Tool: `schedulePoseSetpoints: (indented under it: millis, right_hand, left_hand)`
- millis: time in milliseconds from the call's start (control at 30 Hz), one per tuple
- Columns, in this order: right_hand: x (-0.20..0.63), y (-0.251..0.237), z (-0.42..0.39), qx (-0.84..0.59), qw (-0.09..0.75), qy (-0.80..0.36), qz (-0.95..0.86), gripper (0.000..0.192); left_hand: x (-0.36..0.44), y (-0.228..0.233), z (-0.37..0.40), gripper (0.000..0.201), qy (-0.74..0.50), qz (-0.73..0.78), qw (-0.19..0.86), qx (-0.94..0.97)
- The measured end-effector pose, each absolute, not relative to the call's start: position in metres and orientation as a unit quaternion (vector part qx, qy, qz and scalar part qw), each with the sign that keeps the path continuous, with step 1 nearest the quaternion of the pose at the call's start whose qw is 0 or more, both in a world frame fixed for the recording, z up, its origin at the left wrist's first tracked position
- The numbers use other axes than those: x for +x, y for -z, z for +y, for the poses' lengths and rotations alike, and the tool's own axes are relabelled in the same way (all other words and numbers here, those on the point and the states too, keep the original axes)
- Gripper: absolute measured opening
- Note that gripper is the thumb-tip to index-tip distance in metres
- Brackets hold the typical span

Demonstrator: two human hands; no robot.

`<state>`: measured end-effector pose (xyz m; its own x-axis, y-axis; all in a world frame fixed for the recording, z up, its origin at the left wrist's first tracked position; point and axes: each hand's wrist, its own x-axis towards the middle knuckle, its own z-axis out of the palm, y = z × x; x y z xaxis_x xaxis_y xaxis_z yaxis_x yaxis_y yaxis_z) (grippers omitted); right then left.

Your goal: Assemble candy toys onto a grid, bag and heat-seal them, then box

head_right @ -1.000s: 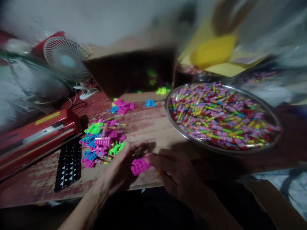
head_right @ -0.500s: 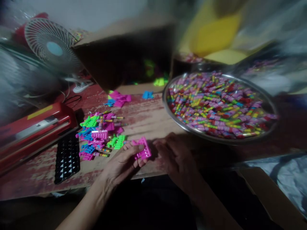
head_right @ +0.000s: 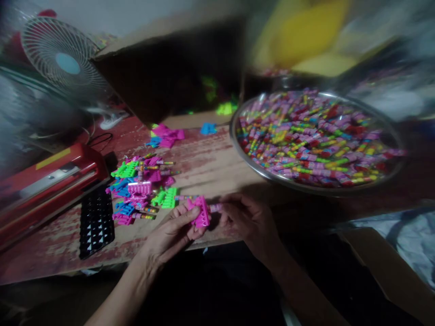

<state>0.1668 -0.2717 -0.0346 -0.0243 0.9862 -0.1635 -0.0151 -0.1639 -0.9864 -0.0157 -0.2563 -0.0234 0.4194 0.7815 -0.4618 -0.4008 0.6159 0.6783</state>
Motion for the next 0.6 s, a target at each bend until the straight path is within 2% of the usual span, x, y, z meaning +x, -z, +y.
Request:
schedulePoseSetpoints:
  millis: [300,433,600]
  right_hand:
    - [0.167,0.049,-0.278,-0.509,0.488,-0.577,-0.412,0.022]
    - [0.168,0.050,-0.279,-0.510,0.455,-0.596,-0.421,0.026]
    - [0.172,0.045,-0.277,-0.517,0.414,-0.550,-0.508,0.023]
  left_hand:
    - [-0.008,0.036,-0.252,0.023,-0.367,0.368,0.799,0.304]
    - [-0.004,0.037,-0.251,0.024,-0.368,0.374,0.784,0.333]
    - [-0.004,0.037,-0.251,0.026,-0.368,0.399,0.774,0.327]
